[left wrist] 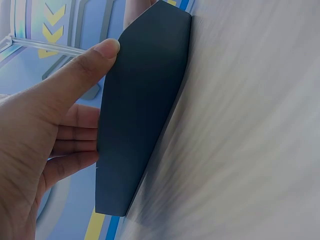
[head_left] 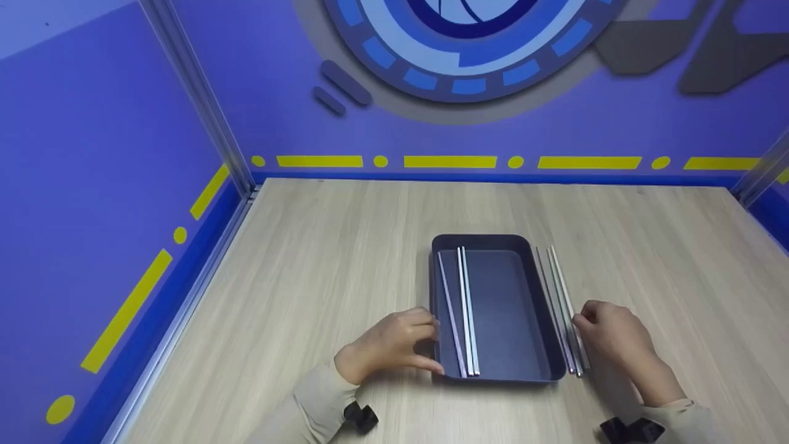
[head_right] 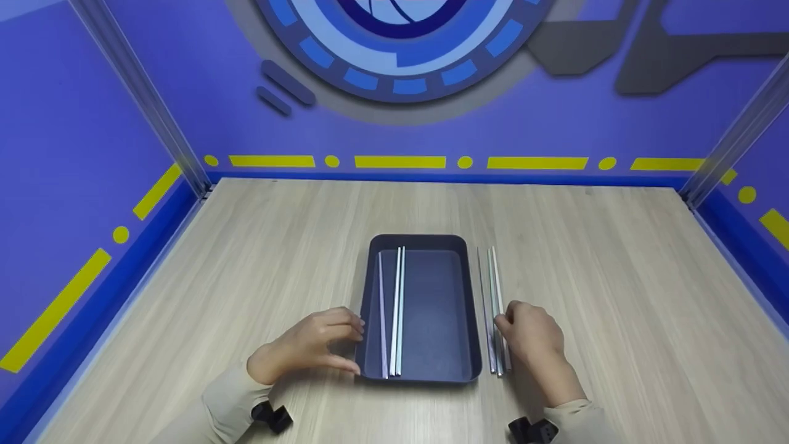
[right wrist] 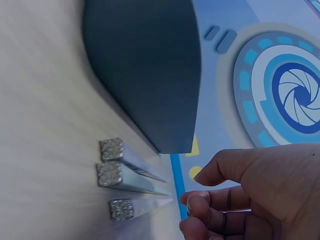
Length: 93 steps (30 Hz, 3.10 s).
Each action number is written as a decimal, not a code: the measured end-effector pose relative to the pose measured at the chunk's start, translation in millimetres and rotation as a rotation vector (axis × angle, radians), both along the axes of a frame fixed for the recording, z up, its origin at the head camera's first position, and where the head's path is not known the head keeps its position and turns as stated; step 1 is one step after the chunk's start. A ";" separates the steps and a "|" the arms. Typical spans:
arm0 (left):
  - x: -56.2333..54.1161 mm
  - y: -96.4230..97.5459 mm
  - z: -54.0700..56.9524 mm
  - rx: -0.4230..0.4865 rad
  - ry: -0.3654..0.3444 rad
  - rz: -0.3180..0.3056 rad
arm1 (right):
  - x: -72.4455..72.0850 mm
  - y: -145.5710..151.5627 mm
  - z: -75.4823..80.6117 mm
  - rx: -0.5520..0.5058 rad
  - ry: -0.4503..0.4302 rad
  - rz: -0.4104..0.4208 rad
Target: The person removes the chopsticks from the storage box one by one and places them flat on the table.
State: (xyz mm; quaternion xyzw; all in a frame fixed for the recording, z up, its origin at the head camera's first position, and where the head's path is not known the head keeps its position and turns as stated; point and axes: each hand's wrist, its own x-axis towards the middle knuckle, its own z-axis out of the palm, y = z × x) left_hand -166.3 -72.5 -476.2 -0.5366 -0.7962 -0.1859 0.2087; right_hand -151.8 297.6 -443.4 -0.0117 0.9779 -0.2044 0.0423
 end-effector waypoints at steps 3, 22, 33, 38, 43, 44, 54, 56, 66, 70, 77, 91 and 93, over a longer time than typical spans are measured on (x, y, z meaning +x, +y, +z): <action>-0.9 -0.4 0.1 -0.004 0.012 0.001 | -0.4 -2.1 5.4 -0.009 0.013 0.010; -3.2 -0.4 0.5 0.003 0.012 -0.003 | -6.5 -38.5 23.9 -0.037 0.177 0.042; -0.7 -0.6 0.1 0.003 0.017 0.002 | -9.7 -62.7 23.3 -0.057 0.201 0.099; -1.1 0.0 -0.4 0.008 0.018 -0.003 | -10.7 -73.4 21.1 -0.060 0.203 0.121; -1.1 -0.2 -0.4 0.004 0.004 -0.002 | -11.8 -82.0 19.3 -0.059 0.203 0.135; -1.2 -0.3 -0.4 0.002 0.008 -0.001 | -11.9 -83.5 18.8 -0.058 0.204 0.137; -0.6 -0.1 0.6 0.016 0.029 -0.008 | -11.1 -97.6 11.0 -0.052 0.191 0.138; -0.5 0.1 0.5 0.018 0.033 -0.008 | -10.9 -99.8 9.2 -0.053 0.187 0.138; -0.5 0.0 0.7 0.011 0.012 -0.005 | -10.8 -110.1 2.4 -0.027 0.154 0.132; -0.4 -0.1 0.8 0.007 0.008 -0.004 | -10.6 -114.2 -0.4 -0.023 0.128 0.121; -1.1 -0.2 0.5 0.001 -0.001 -0.002 | -9.4 -120.9 -5.6 -0.018 0.131 0.125; -1.0 -0.2 0.8 0.018 0.002 -0.007 | -8.9 -135.3 -17.5 -0.004 0.135 0.167; -1.3 -0.2 0.6 0.017 0.002 -0.009 | -8.9 -137.4 -18.9 -0.002 0.142 0.171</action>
